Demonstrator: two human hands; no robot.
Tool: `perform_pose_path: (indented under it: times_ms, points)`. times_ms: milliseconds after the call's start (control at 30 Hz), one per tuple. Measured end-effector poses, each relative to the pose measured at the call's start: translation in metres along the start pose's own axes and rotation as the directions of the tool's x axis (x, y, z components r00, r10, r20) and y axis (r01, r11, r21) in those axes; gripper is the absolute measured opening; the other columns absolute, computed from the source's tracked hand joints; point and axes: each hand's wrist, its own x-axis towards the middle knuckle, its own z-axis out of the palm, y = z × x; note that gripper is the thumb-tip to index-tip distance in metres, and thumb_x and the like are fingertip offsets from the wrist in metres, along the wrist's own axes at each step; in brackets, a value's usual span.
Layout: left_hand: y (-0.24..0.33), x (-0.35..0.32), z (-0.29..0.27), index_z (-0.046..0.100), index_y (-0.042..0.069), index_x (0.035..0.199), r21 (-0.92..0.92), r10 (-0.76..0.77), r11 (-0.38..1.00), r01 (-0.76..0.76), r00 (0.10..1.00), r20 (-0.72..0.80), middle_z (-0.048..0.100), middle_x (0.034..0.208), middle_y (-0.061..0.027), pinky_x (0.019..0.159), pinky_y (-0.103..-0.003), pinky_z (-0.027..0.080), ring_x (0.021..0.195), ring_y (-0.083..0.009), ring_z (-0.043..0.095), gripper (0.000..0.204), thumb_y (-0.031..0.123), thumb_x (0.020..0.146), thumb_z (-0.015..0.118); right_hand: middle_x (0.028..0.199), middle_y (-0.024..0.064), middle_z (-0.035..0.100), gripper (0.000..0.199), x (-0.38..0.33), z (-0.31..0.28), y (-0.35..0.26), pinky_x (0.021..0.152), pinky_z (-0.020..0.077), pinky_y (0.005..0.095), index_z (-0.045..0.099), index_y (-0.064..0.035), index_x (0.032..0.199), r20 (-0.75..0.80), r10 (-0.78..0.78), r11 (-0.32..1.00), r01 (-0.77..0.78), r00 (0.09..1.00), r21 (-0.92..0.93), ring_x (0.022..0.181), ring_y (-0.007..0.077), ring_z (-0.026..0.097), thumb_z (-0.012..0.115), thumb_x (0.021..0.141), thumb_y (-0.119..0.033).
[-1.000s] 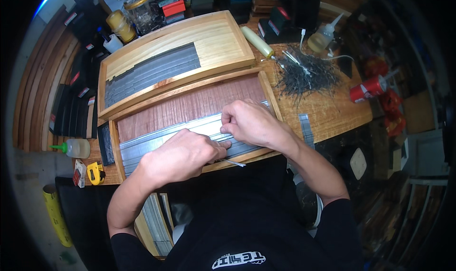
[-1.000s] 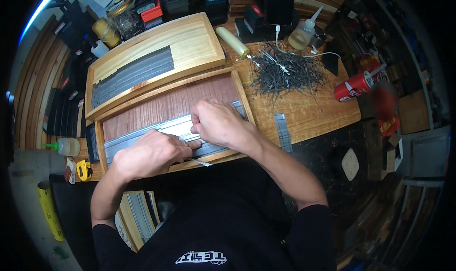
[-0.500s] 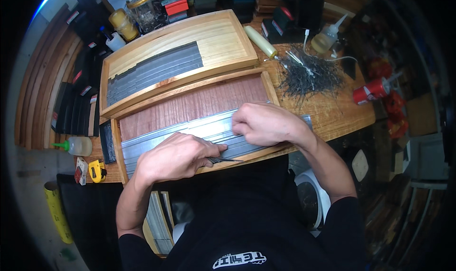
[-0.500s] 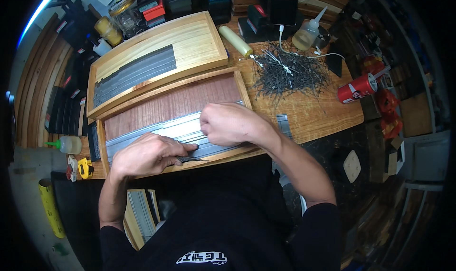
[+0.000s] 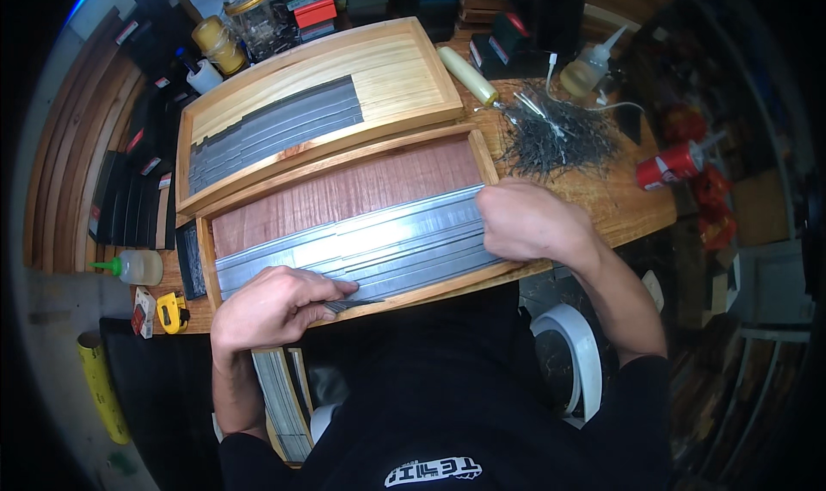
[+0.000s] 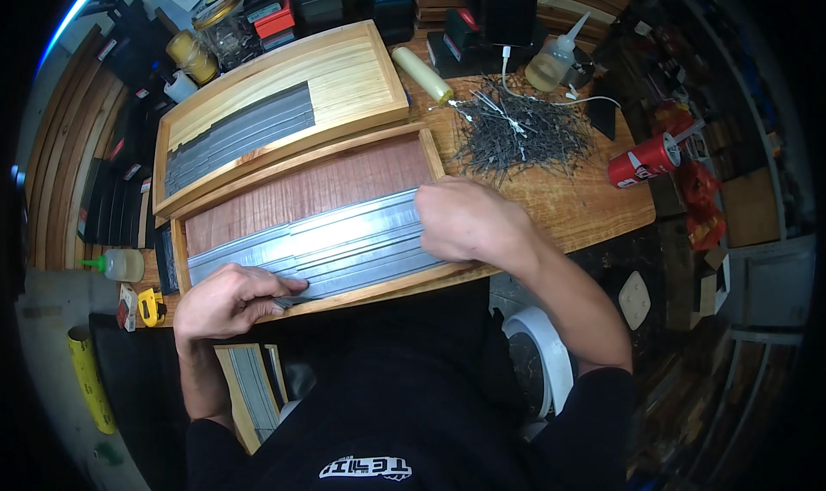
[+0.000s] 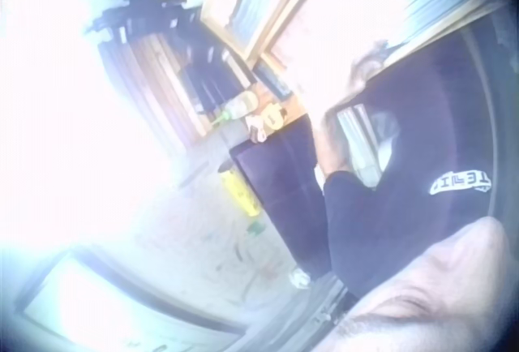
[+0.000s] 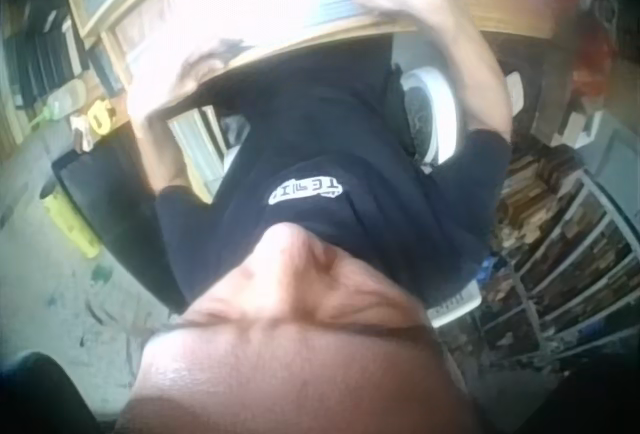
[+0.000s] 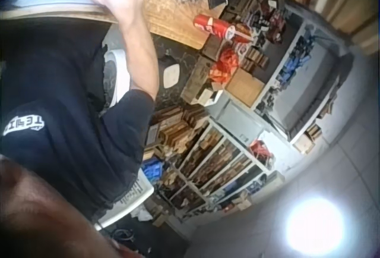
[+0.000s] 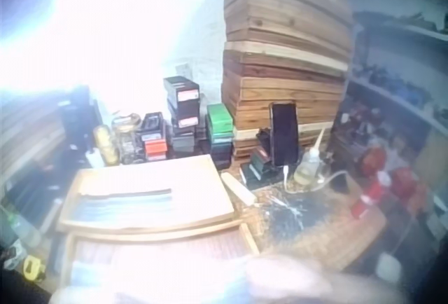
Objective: The person repeatedly picks up small metal strips from a wooden tray and places them into a second wooden tray. The person handles the strips one at a time, aligning them in rows within the tray.
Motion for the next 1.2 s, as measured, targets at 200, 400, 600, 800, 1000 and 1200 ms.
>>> perform_pose_path:
  times_ms: [200,400,600,800,1000,1200]
  points:
    - [-0.021,-0.045,0.021,0.074,-0.004,0.100,-0.330,-0.113,0.942,-0.068,0.858,-0.500,0.082,0.107,-0.0220,0.069,-0.031,0.066,0.090,-0.0192,0.081,0.006,0.001,0.096,0.077,0.064,0.0195,0.068,0.020,0.028,0.029,-0.039,0.065,0.0619,0.0426,0.068,0.0034,0.066,-0.135,-0.379,0.901,0.399,0.915,0.174,0.060,0.0298,0.071,0.053,0.080,0.004]
    - [-0.034,-0.090,0.062,0.070,-0.005,0.113,-0.640,-0.489,0.763,-0.092,0.566,-0.664,0.081,0.103,-0.0222,0.059,-0.026,0.063,0.085,-0.0217,0.081,0.015,0.001,0.100,0.074,0.064,0.0157,0.070,0.025,0.063,0.016,-0.110,0.067,0.0614,0.0430,0.069,0.0017,0.066,0.202,-0.322,0.908,0.241,0.925,0.343,0.060,0.0251,0.071,0.050,0.083,0.004]
    - [-0.025,-0.101,0.077,0.070,-0.008,0.115,-0.695,-0.553,0.699,-0.169,0.489,-0.675,0.081,0.106,-0.0228,0.068,-0.028,0.066,0.087,-0.0212,0.080,0.015,-0.003,0.102,0.072,0.071,0.0120,0.075,0.031,0.084,0.024,-0.136,0.080,0.0608,0.0452,0.076,0.0042,0.081,0.170,-0.438,0.835,0.330,0.883,0.441,0.071,0.0266,0.075,0.048,0.091,-0.006]
    - [-0.037,-0.101,0.080,0.069,-0.008,0.118,-0.682,-0.523,0.693,-0.232,0.490,-0.697,0.081,0.107,-0.0236,0.075,-0.032,0.068,0.088,-0.0230,0.080,0.017,-0.002,0.103,0.072,0.072,0.0148,0.076,0.029,0.063,0.011,-0.136,0.076,0.0616,0.0435,0.075,0.0047,0.081,0.316,-0.331,0.937,0.269,0.889,0.223,0.071,0.0260,0.076,0.049,0.089,-0.007]
    - [-0.038,-0.098,0.080,0.067,-0.006,0.119,-0.651,-0.527,0.698,-0.298,0.401,-0.749,0.080,0.105,-0.0234,0.072,-0.031,0.069,0.084,-0.0230,0.081,0.018,0.004,0.105,0.071,0.073,0.0153,0.077,0.029,0.074,0.024,-0.161,0.083,0.0607,0.0436,0.076,0.0053,0.085,0.275,-0.409,0.890,0.314,0.870,0.331,0.077,0.0269,0.077,0.051,0.091,-0.005]
    - [-0.033,-0.112,0.076,0.066,-0.006,0.123,-0.727,-0.593,0.575,-0.376,0.421,-0.686,0.080,0.107,-0.0236,0.078,-0.036,0.070,0.087,-0.0257,0.082,0.019,0.004,0.107,0.067,0.093,0.0189,0.080,0.027,0.106,0.039,-0.208,0.081,0.0607,0.0412,0.076,0.0080,0.108,0.069,-0.593,0.704,0.475,0.803,0.528,0.084,0.0259,0.077,0.057,0.101,-0.009]
